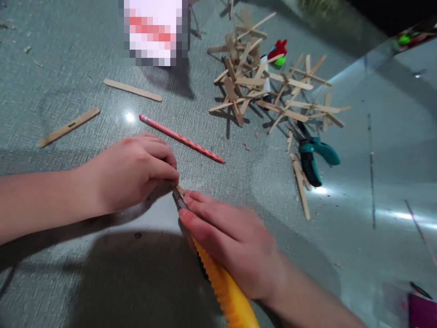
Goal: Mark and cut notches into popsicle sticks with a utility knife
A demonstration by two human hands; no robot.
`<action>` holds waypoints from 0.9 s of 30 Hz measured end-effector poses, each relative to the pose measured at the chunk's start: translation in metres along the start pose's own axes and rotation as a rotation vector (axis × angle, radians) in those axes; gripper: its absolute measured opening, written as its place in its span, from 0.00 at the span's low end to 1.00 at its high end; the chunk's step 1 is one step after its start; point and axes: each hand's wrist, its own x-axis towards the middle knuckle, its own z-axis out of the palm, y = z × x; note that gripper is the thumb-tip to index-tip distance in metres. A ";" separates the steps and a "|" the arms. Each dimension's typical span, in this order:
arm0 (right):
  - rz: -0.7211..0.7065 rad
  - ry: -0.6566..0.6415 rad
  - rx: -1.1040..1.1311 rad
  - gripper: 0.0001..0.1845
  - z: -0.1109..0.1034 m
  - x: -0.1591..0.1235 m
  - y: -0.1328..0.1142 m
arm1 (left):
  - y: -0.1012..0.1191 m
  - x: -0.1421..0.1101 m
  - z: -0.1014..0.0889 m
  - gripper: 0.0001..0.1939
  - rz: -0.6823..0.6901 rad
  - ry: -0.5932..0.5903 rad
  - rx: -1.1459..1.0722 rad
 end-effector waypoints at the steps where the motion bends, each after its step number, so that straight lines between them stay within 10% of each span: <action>1: 0.043 -0.018 0.053 0.17 0.000 0.003 -0.003 | 0.001 0.000 0.000 0.11 -0.003 -0.012 0.011; 27: -0.037 0.266 -0.289 0.09 0.034 0.000 -0.030 | 0.005 -0.009 0.004 0.13 0.099 0.074 0.056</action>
